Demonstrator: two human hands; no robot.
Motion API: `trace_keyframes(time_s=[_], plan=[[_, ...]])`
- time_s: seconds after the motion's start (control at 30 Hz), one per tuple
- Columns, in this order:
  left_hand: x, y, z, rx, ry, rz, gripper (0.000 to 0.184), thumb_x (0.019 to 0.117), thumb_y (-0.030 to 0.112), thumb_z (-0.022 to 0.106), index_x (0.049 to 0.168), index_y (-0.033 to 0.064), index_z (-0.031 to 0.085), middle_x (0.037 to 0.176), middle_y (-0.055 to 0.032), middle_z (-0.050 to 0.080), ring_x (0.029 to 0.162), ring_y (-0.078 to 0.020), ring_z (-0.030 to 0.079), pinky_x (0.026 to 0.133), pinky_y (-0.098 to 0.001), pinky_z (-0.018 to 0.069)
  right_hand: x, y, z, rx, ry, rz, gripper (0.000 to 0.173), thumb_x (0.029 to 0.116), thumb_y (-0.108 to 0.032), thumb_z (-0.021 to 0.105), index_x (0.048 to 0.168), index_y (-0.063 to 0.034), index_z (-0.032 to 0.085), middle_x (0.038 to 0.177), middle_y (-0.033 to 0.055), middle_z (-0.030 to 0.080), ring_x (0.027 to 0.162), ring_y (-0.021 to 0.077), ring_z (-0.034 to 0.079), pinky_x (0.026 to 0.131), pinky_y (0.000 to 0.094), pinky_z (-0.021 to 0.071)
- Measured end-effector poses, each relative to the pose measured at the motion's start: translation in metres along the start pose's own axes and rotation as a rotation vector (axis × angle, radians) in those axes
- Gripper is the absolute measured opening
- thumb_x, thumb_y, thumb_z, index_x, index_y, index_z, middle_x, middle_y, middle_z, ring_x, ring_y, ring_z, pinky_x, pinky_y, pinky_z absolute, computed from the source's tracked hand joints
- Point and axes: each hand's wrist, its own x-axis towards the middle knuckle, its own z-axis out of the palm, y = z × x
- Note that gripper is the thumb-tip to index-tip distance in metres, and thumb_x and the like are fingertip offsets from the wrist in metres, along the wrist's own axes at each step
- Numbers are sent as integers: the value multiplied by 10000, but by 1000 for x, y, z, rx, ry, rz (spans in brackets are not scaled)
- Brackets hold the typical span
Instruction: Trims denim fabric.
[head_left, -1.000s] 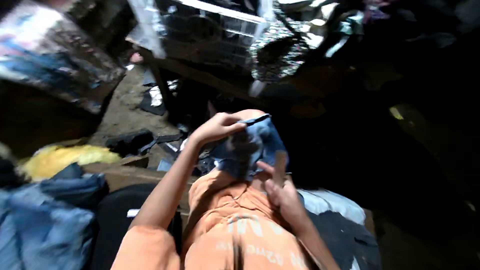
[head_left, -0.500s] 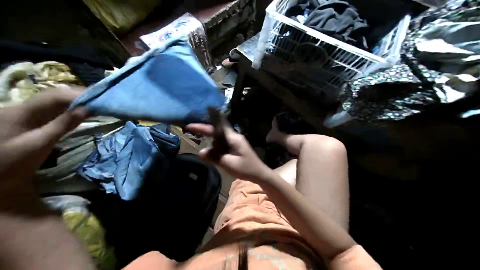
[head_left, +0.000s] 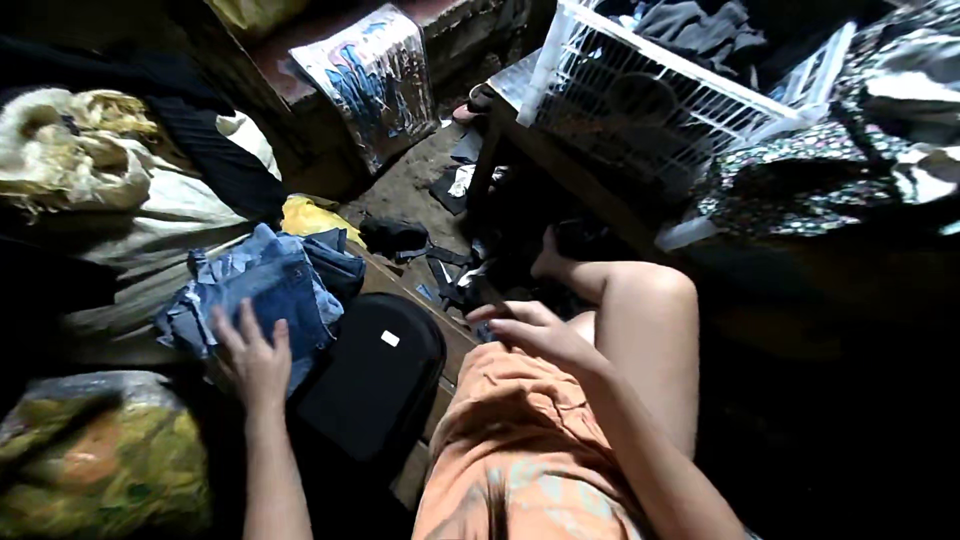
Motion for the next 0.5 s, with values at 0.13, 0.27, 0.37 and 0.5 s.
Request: trace_keyframes(time_s=[0.13,0.27,0.37,0.5], plan=[[15,-3,41,170,-288,-8,579,1110,384,315,1594,67,347,1650,-304,180,1521,-546,103,1144,-783,7,-83,26,-43,199,373,-44,292,1033,-297,495,1139,-169,735,577,-199,465,445,-90,342,421,110,303],[20,11,30,123,-315,-54,621,1105,411,338,1576,6,348,1641,-326,182,1520,-548,102,1158,-767,41,-193,47,-60,331,801,-113,302,928,-555,630,1079,-329,761,573,-216,502,424,-93,360,393,100,303],[22,60,41,-51,-163,68,590,1076,354,411,1475,-79,456,1578,-335,329,1485,-528,260,1181,-684,196,-255,60,-55,461,1150,-188,466,1103,-341,264,994,-264,710,554,-186,534,402,-86,393,389,96,326],[-10,201,71,-459,-354,320,397,1044,132,509,1380,-77,533,1411,-269,540,1312,-361,543,1087,-506,457,-275,48,-50,915,1977,-281,508,1121,-233,108,803,-122,488,444,-107,367,308,-34,292,313,113,270]])
